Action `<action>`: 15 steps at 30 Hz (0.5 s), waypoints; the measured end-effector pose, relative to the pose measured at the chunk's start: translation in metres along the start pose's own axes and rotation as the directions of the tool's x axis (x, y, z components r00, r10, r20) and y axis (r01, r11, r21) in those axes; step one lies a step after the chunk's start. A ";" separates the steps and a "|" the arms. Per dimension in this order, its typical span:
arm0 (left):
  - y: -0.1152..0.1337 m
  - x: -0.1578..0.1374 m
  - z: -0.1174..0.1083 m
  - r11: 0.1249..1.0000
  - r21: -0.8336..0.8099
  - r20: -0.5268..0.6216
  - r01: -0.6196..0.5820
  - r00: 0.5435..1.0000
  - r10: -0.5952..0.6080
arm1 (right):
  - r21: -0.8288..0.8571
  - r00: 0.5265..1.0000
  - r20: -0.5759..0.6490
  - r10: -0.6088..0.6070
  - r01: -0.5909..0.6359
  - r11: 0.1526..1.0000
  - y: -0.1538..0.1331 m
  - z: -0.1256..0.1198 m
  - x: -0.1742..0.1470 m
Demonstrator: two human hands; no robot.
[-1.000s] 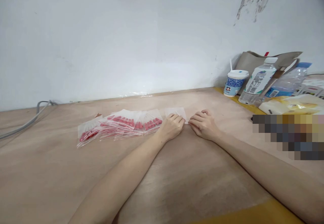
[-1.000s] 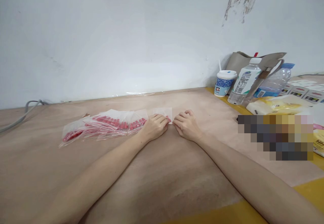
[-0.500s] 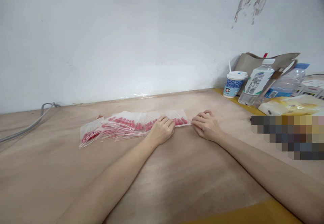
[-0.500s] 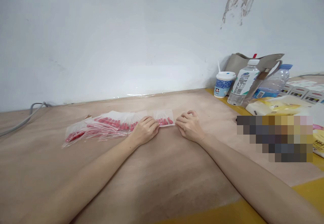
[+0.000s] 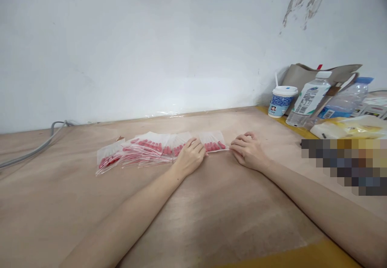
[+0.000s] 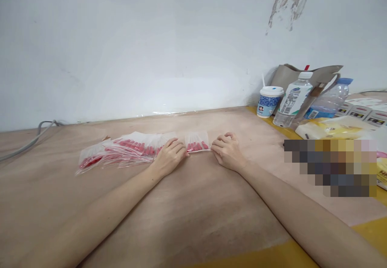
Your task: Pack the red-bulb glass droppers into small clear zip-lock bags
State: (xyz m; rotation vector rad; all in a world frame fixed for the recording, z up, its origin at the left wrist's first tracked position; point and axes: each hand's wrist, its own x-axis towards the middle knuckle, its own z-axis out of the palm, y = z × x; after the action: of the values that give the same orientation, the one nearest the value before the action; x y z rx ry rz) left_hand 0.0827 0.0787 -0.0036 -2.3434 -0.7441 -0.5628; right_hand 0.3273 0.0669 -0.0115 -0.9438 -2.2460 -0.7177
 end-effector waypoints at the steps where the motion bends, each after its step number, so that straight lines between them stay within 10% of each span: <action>1: 0.000 -0.004 -0.003 1.000 0.000 -0.004 0.022 1.000 -0.022 | 0.000 0.999 0.027 0.020 -0.020 1.000 -0.001 -0.001 0.000; 9: -0.006 -0.038 -0.027 0.968 0.037 0.149 0.248 0.956 -0.251 | 0.204 0.963 0.269 0.011 -0.068 0.977 -0.032 0.002 0.015; 15: -0.010 -0.034 -0.024 0.964 -0.093 0.292 0.248 0.933 -0.211 | 0.218 0.895 0.434 0.101 -0.213 0.952 -0.021 0.006 0.008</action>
State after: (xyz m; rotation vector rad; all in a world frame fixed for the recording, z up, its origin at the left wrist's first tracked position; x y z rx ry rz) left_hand 0.0457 0.0571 -0.0001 -2.5034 -1.1558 -0.3880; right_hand 0.3046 0.0618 -0.0156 -1.2189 -2.5080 -0.1401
